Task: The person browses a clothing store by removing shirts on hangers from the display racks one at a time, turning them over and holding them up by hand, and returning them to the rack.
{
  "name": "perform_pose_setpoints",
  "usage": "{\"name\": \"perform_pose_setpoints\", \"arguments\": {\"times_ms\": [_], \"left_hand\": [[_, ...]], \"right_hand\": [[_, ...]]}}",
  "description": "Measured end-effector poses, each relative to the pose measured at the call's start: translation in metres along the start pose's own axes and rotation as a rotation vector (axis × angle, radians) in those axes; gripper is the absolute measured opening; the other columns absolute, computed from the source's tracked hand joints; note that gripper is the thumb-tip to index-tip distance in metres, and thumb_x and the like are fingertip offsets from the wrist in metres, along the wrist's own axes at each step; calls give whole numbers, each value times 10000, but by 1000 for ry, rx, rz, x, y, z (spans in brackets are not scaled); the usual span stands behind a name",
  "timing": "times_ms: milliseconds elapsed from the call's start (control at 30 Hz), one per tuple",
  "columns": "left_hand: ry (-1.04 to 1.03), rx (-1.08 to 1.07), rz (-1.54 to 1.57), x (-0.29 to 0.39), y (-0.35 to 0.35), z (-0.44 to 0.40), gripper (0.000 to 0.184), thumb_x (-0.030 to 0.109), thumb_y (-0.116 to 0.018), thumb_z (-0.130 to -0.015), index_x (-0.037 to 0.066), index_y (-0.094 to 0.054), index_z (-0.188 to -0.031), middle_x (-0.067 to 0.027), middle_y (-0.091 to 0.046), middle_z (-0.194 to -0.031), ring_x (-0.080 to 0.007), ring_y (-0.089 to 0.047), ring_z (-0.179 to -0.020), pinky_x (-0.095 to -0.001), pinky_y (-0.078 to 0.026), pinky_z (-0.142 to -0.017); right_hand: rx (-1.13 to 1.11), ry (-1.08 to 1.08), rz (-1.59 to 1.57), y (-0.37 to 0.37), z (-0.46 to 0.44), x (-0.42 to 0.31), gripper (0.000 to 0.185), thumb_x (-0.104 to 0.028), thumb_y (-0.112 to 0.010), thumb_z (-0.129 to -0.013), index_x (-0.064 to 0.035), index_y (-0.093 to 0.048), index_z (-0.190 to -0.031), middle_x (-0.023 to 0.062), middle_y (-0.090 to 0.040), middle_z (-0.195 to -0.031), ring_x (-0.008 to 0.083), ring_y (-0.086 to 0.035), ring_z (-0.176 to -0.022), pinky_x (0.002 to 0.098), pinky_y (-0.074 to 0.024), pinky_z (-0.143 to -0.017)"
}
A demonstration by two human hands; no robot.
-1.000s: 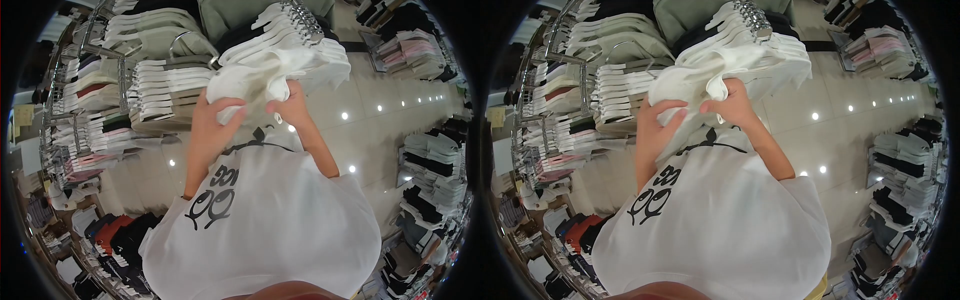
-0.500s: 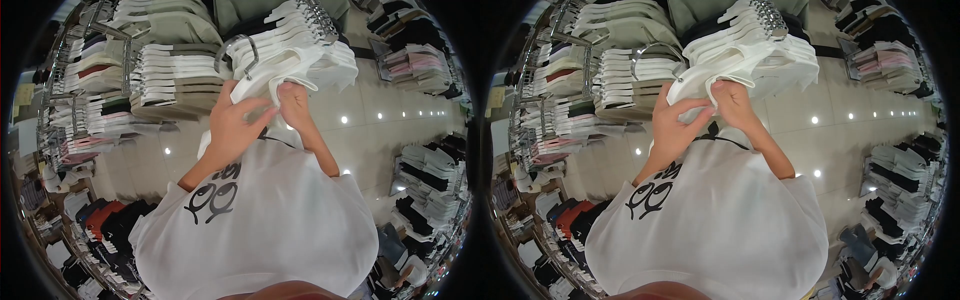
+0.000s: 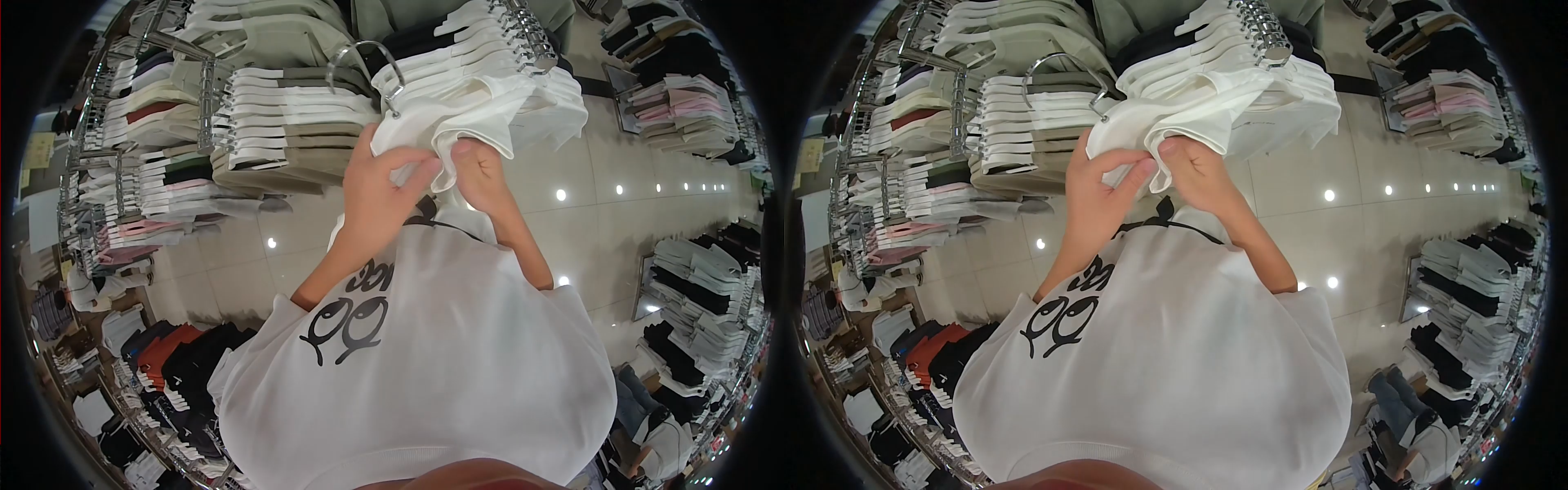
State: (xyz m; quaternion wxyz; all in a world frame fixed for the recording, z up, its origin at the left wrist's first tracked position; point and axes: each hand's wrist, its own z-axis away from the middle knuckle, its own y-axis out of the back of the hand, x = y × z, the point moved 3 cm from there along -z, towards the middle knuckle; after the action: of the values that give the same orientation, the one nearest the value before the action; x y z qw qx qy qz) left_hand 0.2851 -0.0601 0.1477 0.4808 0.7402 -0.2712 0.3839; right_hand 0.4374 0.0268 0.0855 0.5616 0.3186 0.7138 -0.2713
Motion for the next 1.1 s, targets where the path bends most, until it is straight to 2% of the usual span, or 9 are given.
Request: {"name": "perform_pose_setpoints", "arguments": {"times_ms": [200, 267, 600, 667, 700, 767, 867, 1000, 1100], "left_hand": [[-49, 4, 99, -2, 3, -7, 184, 228, -872, -861, 89, -829, -974, -170, -769, -1062, -344, -692, -1086, -429, -522, -1009], [19, 51, 208, 0, 6, -8, 177, 183, -886, -838, 72, -830, -964, -192, -765, -1079, -306, -710, -1052, -415, -504, -1051], [-62, 62, 109, -5, 8, -7, 120, 76, -841, -822, 30, -815, -930, -152, -706, -1138, -286, -713, -1002, -376, -549, -968], [17, 50, 134, -3, 12, -10, 101, 44, -817, -814, 26, -806, -913, -146, -703, -1137, -284, -710, -993, -376, -538, -976], [16, 51, 134, -3, 14, -10, 101, 44, -817, -814, 26, -806, -913, -146, -703, -1137, -284, -710, -993, -376, -538, -976], [111, 95, 220, -9, 19, -12, 116, 16, -812, -791, 28, -803, -906, -142, -698, -1135, -287, -706, -987, -369, -535, -941], [-56, 102, 162, -22, 33, -15, 110, -5, -810, -788, 14, -801, -896, -137, -707, -1091, -259, -703, -1001, -355, -536, -881], [-143, 47, 135, -27, 58, -19, 75, -22, -810, -790, 2, -809, -862, -132, -720, -1033, -233, -701, -992, -328, -528, -844], [-98, 34, 227, -30, 79, -20, 35, -30, -808, -797, -3, -817, -816, -125, -733, -999, -213, -706, -925, -297, -516, -792]], "right_hand": [[86, -91, -27, -3, 7, 3, 397, -370, -531, -1136, -9, -690, -1089, -25, -617, -934, 92, -531, -868, 273, -468, -780], [80, 43, -29, -3, 8, -3, 364, -357, -566, -1123, -16, -684, -1165, -6, -641, -976, 100, -549, -881, 280, -481, -779], [24, 78, -37, -8, 12, -14, 329, -277, -673, -1071, -13, -658, -1266, 17, -651, -1035, 122, -570, -903, 290, -496, -777], [268, 152, -50, -5, 14, -10, 256, -258, -660, -1073, -5, -696, -1085, -3, -645, -889, 102, -556, -775, 286, -459, -658], [267, 153, -50, 2, 20, -2, 256, -258, -660, -1073, -5, -696, -1085, -3, -645, -889, 102, -556, -775, 286, -459, -658], [376, 27, -78, 35, 35, 20, 350, -263, -614, -1085, -13, -659, -844, -11, -593, -698, 102, -509, -617, 301, -381, -547], [330, 89, 40, 65, 45, -10, 475, -291, -563, -1095, -27, -569, -701, -1, -523, -576, 119, -454, -512, 330, -322, -486], [425, -92, 280, 97, 68, -6, 426, -289, -612, -1062, -20, -613, -733, 41, -572, -635, 142, -518, -578, 332, -390, -542], [554, 114, 576, 106, 61, -27, 293, -266, -699, -995, -13, -673, -851, 76, -634, -719, 188, -597, -668, 342, -461, -632]]}}
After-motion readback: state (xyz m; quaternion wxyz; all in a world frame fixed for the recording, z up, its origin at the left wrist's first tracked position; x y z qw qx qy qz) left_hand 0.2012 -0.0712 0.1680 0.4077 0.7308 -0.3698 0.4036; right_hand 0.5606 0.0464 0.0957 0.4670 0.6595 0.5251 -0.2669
